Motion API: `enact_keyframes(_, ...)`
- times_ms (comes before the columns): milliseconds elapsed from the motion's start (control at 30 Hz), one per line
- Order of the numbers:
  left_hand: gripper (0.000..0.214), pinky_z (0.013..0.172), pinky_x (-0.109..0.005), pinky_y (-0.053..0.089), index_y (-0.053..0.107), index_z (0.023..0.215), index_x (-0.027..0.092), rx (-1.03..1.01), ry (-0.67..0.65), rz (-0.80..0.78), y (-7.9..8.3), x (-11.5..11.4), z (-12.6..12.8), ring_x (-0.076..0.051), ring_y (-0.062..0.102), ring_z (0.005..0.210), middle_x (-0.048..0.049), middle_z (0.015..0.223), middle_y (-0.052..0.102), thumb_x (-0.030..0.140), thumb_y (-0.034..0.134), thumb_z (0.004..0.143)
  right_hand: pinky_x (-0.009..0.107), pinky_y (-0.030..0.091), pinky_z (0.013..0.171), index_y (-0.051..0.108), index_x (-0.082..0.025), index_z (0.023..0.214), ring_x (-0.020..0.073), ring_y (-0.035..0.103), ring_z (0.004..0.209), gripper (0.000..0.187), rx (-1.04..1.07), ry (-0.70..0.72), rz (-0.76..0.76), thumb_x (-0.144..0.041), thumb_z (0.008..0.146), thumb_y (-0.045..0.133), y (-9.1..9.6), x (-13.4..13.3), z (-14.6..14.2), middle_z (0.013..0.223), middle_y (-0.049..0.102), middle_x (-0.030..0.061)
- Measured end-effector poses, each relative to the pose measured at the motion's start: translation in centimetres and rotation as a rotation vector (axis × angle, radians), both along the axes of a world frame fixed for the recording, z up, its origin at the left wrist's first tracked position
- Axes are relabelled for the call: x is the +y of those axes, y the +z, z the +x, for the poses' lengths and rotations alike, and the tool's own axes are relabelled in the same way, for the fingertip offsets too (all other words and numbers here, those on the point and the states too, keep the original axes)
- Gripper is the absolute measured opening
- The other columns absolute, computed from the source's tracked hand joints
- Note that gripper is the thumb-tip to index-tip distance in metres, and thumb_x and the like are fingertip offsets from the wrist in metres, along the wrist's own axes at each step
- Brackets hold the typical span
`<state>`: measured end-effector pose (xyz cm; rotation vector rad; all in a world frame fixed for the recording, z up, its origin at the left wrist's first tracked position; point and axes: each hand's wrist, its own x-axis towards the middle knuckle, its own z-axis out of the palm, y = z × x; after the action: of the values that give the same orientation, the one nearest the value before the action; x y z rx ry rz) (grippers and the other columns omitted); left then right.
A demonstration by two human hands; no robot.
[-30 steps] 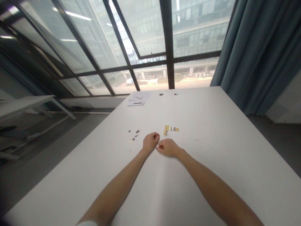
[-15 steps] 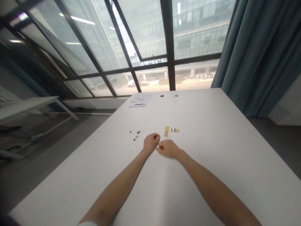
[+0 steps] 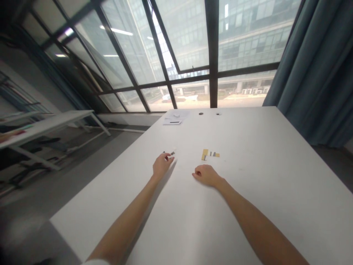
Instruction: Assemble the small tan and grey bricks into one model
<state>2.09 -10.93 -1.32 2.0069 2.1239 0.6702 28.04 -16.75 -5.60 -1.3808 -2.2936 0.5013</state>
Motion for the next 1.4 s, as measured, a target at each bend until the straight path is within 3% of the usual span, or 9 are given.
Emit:
enact_keyframes(100,0.037,0.083,-0.031,0.046,0.070,0.111,0.022,0.089,0.076,0.003,-0.7,-1.0,-2.6,-0.025,0.062,0.105,-0.0088,0.108,0.070,0.050,0.064,0.088,0.026,0.024,0.063,0.057,-0.018,0.064,0.0119,0.043,0.063,0.033,0.002,-0.003,-0.001,-0.035,0.092,0.058,-0.3,0.1,0.0,0.065,0.056,-0.0012)
enact_keyframes(233,0.047,0.085,-0.033,0.045,0.067,0.112,0.019,0.148,0.129,-0.028,-2.0,-1.6,-4.2,-0.029,0.059,0.111,-0.0125,0.115,0.068,0.057,0.063,0.084,0.026,0.023,0.062,0.054,-0.018,0.063,0.0113,0.041,0.062,0.033,0.010,-0.001,0.012,-0.034,0.092,0.057,-0.5,0.2,0.0,0.064,0.055,-0.0018)
enact_keyframes(767,0.037,0.082,-0.034,0.046,0.066,0.102,0.019,0.119,0.203,-0.061,-2.9,-1.0,-4.3,-0.029,0.062,0.108,-0.0133,0.112,0.070,0.051,0.059,0.084,0.026,0.024,0.063,0.053,-0.018,0.063,0.0116,0.041,0.062,0.033,0.017,0.000,0.014,-0.034,0.092,0.056,-0.8,0.3,0.2,0.064,0.053,-0.0017)
enact_keyframes(1233,0.031,0.077,-0.029,0.046,0.069,0.102,0.019,0.034,0.125,-0.087,-2.1,-1.2,-5.3,-0.025,0.067,0.099,-0.0091,0.104,0.074,0.039,0.065,0.078,0.026,0.024,0.061,0.052,-0.018,0.063,0.0110,0.042,0.061,0.032,0.038,-0.001,0.031,-0.033,0.091,0.057,-1.0,0.4,0.2,0.063,0.053,-0.0022)
enact_keyframes(1300,0.029,0.077,-0.029,0.046,0.068,0.101,0.020,0.015,0.071,-0.074,-1.8,-1.5,-4.7,-0.024,0.067,0.096,-0.0075,0.102,0.074,0.037,0.067,0.078,0.026,0.025,0.061,0.054,-0.018,0.063,0.0110,0.042,0.061,0.032,0.046,-0.001,0.035,-0.033,0.090,0.057,-1.0,0.4,0.2,0.063,0.054,-0.0021)
enact_keyframes(1400,0.028,0.080,-0.030,0.047,0.068,0.101,0.020,0.010,-0.110,-0.030,-1.2,-2.0,-2.8,-0.022,0.065,0.094,-0.0056,0.100,0.072,0.034,0.069,0.077,0.025,0.028,0.062,0.059,-0.018,0.065,0.0114,0.045,0.062,0.027,0.084,0.006,0.046,-0.030,0.089,0.059,-1.0,0.3,0.2,0.064,0.056,-0.0017)
